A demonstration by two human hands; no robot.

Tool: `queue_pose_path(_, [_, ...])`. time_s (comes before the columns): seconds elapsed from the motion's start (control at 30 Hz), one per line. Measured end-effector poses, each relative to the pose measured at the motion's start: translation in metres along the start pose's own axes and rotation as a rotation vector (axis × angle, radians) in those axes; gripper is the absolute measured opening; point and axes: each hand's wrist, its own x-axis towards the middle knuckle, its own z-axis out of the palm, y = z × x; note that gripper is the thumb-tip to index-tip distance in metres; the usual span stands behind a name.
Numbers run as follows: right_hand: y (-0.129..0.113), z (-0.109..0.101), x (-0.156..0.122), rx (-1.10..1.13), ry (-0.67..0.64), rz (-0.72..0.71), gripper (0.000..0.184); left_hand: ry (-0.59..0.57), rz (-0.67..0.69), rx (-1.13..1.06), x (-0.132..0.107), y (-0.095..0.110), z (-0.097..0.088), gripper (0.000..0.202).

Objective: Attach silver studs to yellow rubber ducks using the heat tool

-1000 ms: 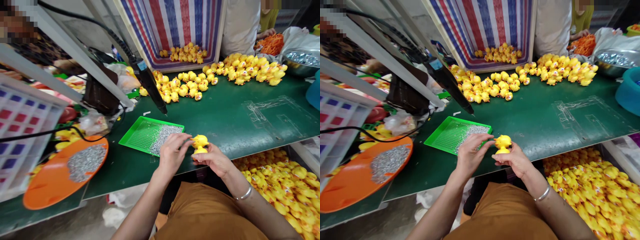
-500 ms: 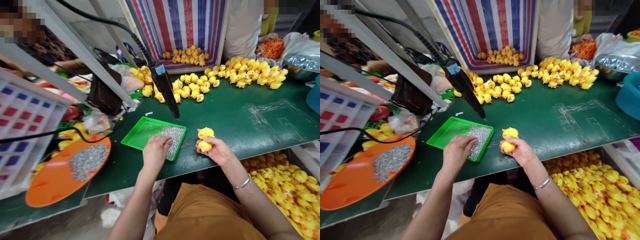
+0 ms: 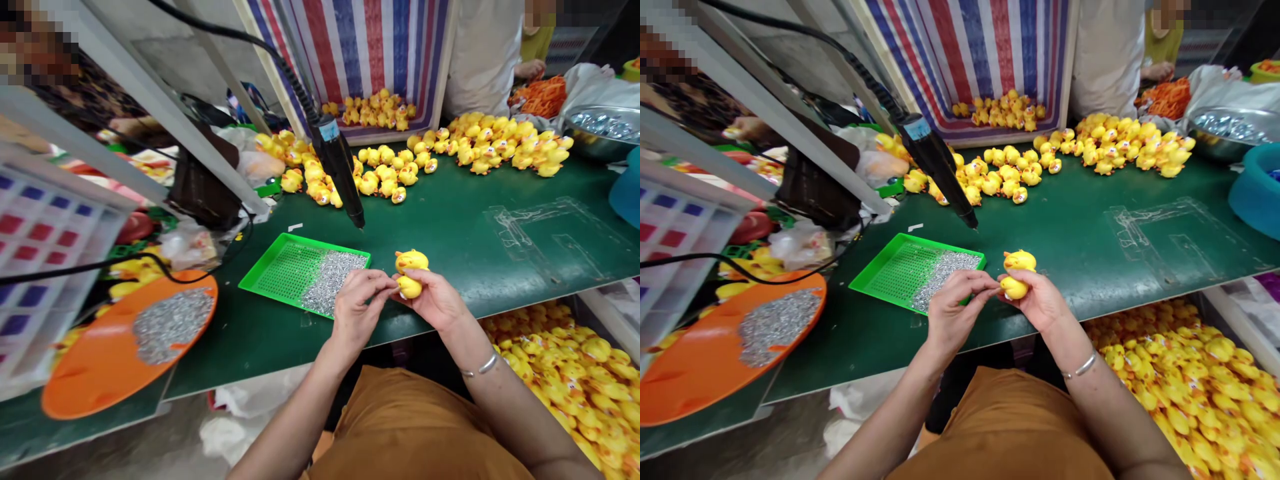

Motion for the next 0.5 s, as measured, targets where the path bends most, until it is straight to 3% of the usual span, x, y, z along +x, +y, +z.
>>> queue_pose_path(0.2, [0.0038,-0.0004,-0.0003,0.008,-0.055,-0.001,0.024,0.034,0.081,0.046,-0.0005,-0.0020,0.0044,0.009])
queue_pose_path(0.4, [0.0068,0.0010,-0.0004,0.048,-0.064,0.015,0.043,0.018,0.154,0.098,0.0003,-0.0033,0.0024,0.010])
queue_pose_path(0.5, [0.0065,-0.0002,-0.0002,0.055,-0.058,0.030,0.040,0.005,0.213,0.135,0.0008,-0.0027,0.0004,0.011])
